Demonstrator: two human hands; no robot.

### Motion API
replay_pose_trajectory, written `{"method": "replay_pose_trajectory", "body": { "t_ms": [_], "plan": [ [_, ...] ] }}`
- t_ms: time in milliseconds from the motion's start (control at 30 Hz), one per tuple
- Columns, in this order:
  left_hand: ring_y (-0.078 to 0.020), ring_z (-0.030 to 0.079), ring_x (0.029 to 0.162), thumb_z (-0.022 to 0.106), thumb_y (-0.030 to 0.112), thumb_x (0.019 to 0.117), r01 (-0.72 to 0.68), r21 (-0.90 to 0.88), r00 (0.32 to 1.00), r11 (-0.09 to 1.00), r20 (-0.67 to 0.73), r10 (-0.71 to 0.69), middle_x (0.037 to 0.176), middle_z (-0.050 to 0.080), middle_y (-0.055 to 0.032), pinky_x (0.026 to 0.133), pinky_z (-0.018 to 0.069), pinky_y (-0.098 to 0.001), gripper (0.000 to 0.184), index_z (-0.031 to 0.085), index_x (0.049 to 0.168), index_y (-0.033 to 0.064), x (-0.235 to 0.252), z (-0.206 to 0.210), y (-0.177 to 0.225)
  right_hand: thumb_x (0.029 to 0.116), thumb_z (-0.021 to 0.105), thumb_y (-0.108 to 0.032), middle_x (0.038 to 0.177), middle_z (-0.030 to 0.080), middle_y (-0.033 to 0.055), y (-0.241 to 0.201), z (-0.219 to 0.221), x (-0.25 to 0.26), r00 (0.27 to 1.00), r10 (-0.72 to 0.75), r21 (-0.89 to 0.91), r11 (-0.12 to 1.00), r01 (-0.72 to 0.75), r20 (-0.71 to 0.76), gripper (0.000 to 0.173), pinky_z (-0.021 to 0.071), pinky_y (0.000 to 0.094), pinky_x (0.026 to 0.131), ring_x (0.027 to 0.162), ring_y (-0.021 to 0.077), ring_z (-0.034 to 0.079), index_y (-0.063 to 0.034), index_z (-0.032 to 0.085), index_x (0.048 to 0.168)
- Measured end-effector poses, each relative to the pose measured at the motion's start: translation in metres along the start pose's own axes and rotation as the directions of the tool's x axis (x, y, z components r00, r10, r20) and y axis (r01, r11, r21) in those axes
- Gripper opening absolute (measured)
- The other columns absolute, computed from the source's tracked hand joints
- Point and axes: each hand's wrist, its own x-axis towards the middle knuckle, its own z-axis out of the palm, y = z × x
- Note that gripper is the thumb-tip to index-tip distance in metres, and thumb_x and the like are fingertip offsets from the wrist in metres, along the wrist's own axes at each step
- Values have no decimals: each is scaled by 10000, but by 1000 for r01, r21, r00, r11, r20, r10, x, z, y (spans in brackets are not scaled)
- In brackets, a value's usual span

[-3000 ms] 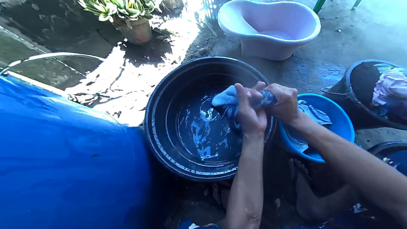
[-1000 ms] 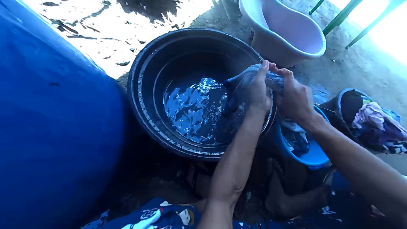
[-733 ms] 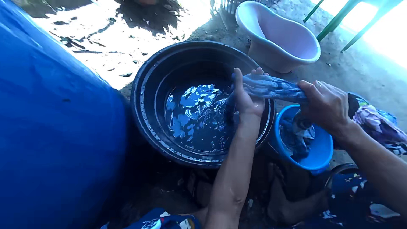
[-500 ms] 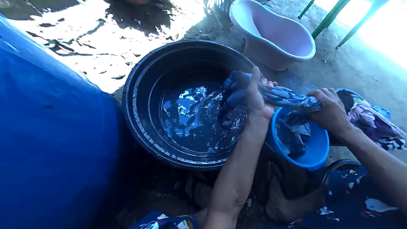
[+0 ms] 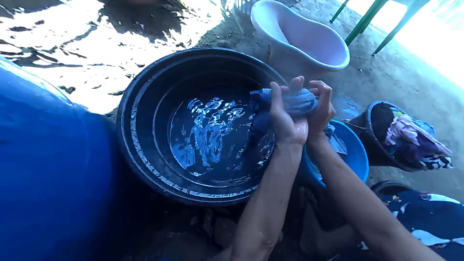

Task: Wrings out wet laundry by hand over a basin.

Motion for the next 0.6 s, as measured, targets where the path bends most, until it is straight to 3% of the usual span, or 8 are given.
{"method": "replay_pose_trajectory", "body": {
  "t_ms": [100, 167, 200, 267, 333, 467, 533, 600],
  "plan": [
    [-159, 689, 1142, 339, 424, 1108, -122, 123, 972, 985, 216, 94, 1006, 749, -5, 1047, 524, -378, 428, 625, 897, 184, 10, -10, 20, 886, 727, -118, 927, 736, 168, 5, 2, 28, 959, -185, 80, 982, 172, 214, 213, 601, 432, 705, 825, 264, 736, 32, 698, 1034],
    [-163, 730, 1011, 336, 395, 1104, -158, 221, 953, 962, 288, 90, 853, 734, 8, 1016, 543, -406, 422, 601, 845, 193, 16, -19, 29, 820, 786, -201, 799, 708, 146, 7, 1, 41, 894, -239, 116, 971, 210, 379, 260, 561, 448, 591, 702, 263, 708, 9, 688, 938],
    [-133, 719, 889, 316, 405, 1104, -147, 265, 950, 953, 307, 61, 733, 663, 37, 986, 548, -407, 435, 559, 805, 205, 18, -24, 33, 779, 787, -238, 737, 691, 129, 7, -1, 46, 842, -231, 120, 973, 198, 487, 277, 537, 458, 547, 650, 261, 694, -8, 679, 891],
    [-98, 614, 633, 317, 415, 1110, -73, 257, 952, 964, 306, -9, 573, 505, 54, 836, 569, -361, 462, 491, 734, 207, 26, -36, 36, 756, 747, -256, 657, 657, 81, 0, -2, 54, 691, -169, 106, 985, 133, 703, 219, 505, 469, 506, 601, 237, 674, -64, 654, 803],
    [-90, 539, 494, 331, 334, 1110, 9, 157, 959, 988, 280, -53, 491, 440, 62, 704, 566, -316, 489, 448, 653, 206, 41, -43, 36, 758, 718, -237, 650, 632, 45, -6, 4, 61, 493, -91, 82, 996, 40, 865, 166, 500, 463, 529, 610, 201, 653, -94, 635, 759],
    [-61, 441, 430, 335, 280, 1106, 56, 187, 928, 981, 354, -120, 470, 379, 87, 551, 484, -251, 498, 410, 617, 225, 52, -61, 42, 810, 687, -221, 682, 613, -73, -1, 20, 69, 138, -159, 189, 952, -240, 977, 57, 489, 300, 543, 607, 29, 582, -172, 661, 796],
    [-55, 428, 435, 350, 275, 1093, 78, 252, 869, 965, 457, -190, 480, 394, 86, 505, 435, -243, 482, 419, 620, 223, 50, -70, 43, 814, 685, -164, 656, 621, -42, 3, 21, 68, -76, -198, 133, 852, -506, 977, 43, 459, 265, 457, 516, 45, 545, -139, 685, 850],
    [-60, 420, 425, 386, 259, 1078, 177, 338, 858, 924, 406, -313, 473, 389, 65, 484, 417, -241, 459, 415, 626, 190, 44, -69, 43, 805, 681, -150, 647, 621, -54, 7, 20, 63, -221, -203, 7, 753, -658, 954, 31, 438, 211, 435, 493, 25, 524, -160, 683, 834]
  ]
}}
